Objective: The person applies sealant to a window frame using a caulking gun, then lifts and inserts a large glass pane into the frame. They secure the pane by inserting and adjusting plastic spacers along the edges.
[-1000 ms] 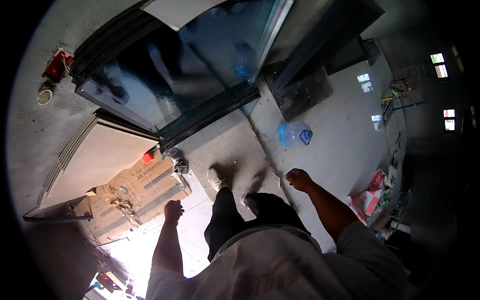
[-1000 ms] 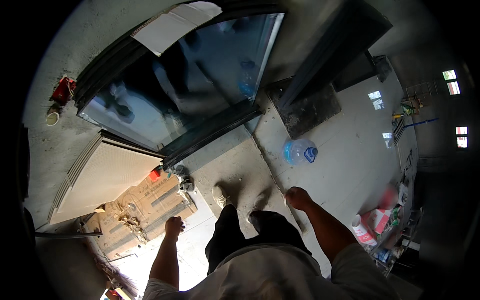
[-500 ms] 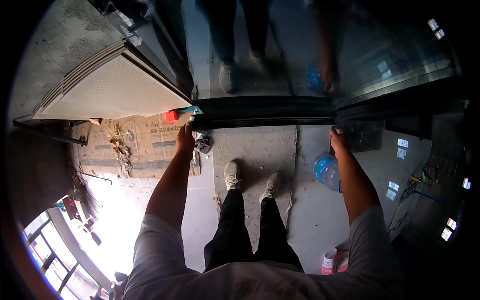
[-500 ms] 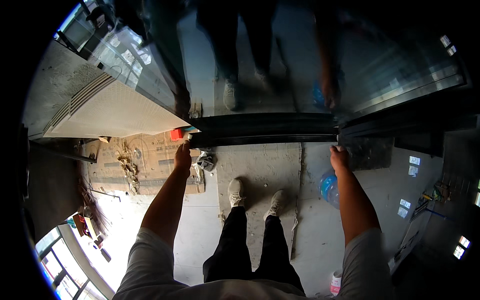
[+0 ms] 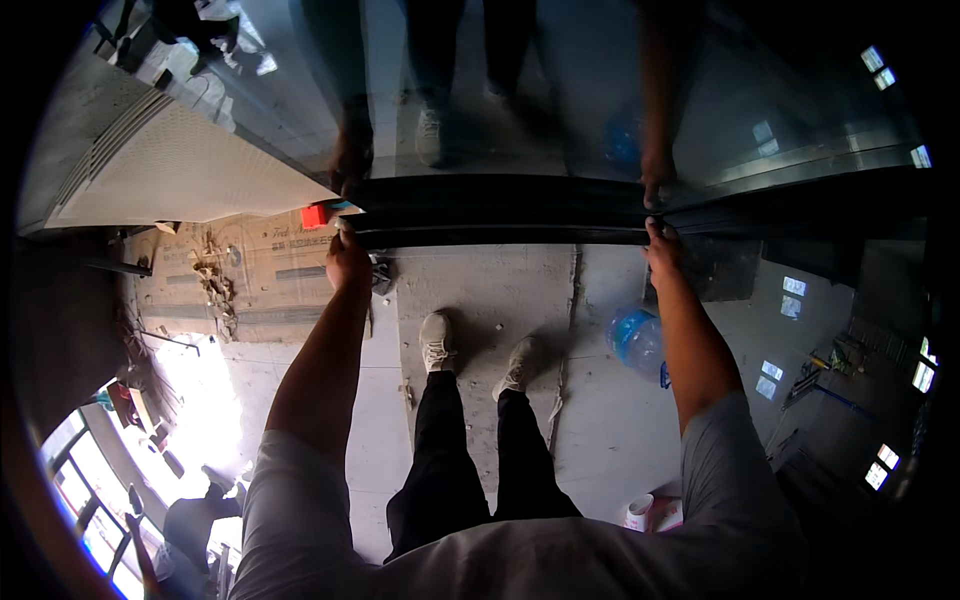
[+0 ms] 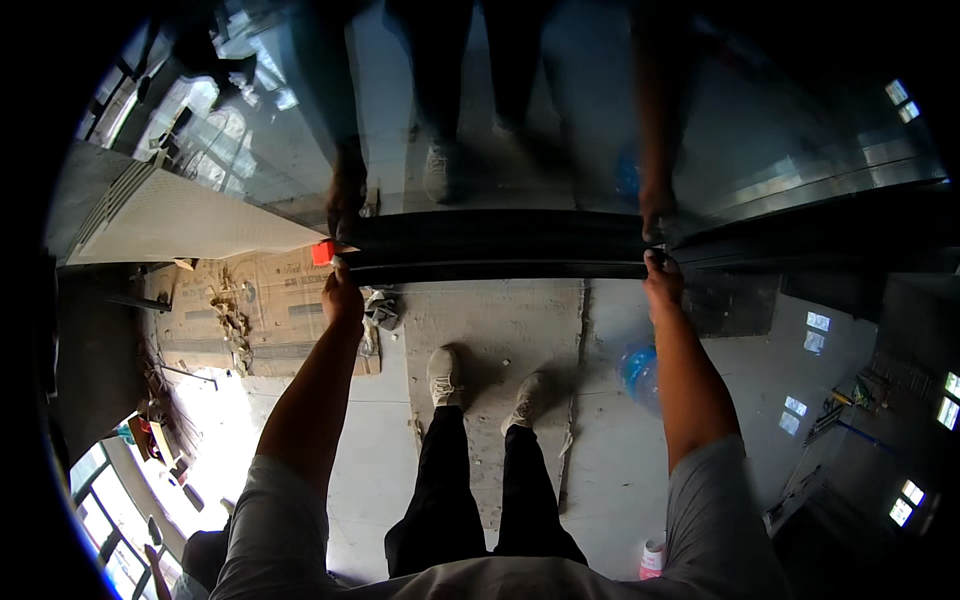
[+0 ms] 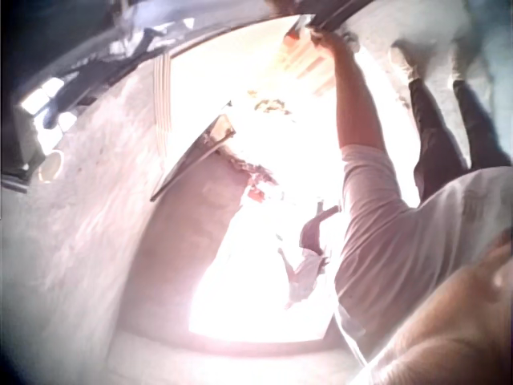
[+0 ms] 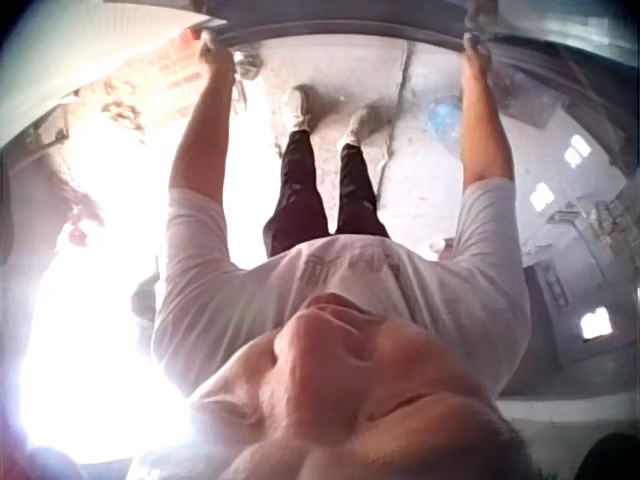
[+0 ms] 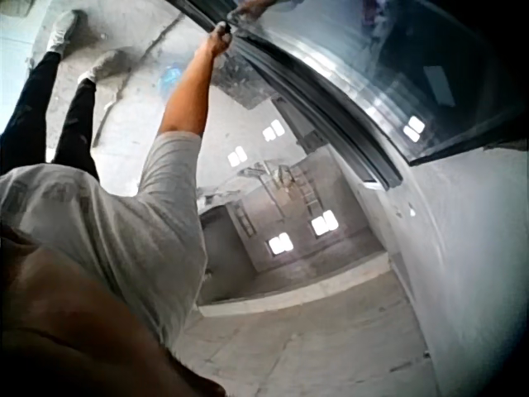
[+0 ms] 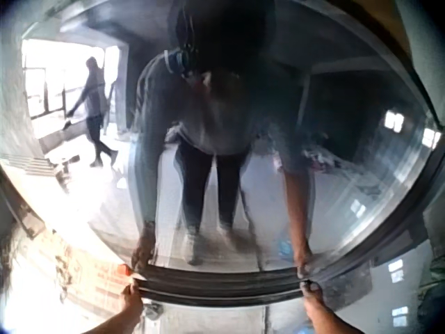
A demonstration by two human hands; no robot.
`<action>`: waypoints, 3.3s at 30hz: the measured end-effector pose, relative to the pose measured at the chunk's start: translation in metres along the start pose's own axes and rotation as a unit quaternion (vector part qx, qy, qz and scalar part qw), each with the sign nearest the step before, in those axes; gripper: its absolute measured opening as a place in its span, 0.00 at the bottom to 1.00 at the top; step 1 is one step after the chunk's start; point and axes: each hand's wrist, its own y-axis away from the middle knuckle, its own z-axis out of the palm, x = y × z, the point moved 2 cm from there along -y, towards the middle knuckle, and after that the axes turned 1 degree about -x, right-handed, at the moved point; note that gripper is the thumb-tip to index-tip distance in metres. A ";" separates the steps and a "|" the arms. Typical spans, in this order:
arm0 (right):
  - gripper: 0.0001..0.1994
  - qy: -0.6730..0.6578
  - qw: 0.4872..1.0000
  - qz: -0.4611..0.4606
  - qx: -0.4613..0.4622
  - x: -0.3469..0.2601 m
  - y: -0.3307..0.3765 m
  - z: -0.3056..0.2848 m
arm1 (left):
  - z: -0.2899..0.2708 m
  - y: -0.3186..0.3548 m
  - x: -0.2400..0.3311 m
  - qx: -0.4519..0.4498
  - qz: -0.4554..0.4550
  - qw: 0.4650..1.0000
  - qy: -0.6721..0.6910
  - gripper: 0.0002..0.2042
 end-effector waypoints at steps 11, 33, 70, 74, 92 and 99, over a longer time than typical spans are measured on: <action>0.30 -0.075 0.997 0.008 -0.017 -0.001 0.044 -0.004 | 0.003 0.017 -0.041 -0.042 -0.052 0.939 0.337 0.22; 0.27 -0.212 0.974 -0.003 -0.074 0.057 0.077 -0.030 | -0.028 0.049 -0.090 -0.133 -0.056 0.926 0.350 0.22; 0.15 -0.076 0.977 0.192 0.050 0.076 0.094 -0.030 | -0.031 0.091 -0.097 -0.108 -0.192 0.920 0.325 0.21; 0.14 -0.071 0.949 0.291 0.101 0.117 0.110 -0.051 | -0.040 0.102 -0.153 -0.169 -0.322 0.861 0.356 0.11; 0.28 0.376 0.811 0.395 -0.213 0.090 0.097 -0.038 | -0.016 0.046 -0.146 -0.409 -0.312 0.838 -0.183 0.34; 0.34 0.382 0.839 0.316 -0.222 0.137 0.070 -0.015 | 0.015 0.061 -0.119 -0.371 -0.241 0.851 -0.283 0.33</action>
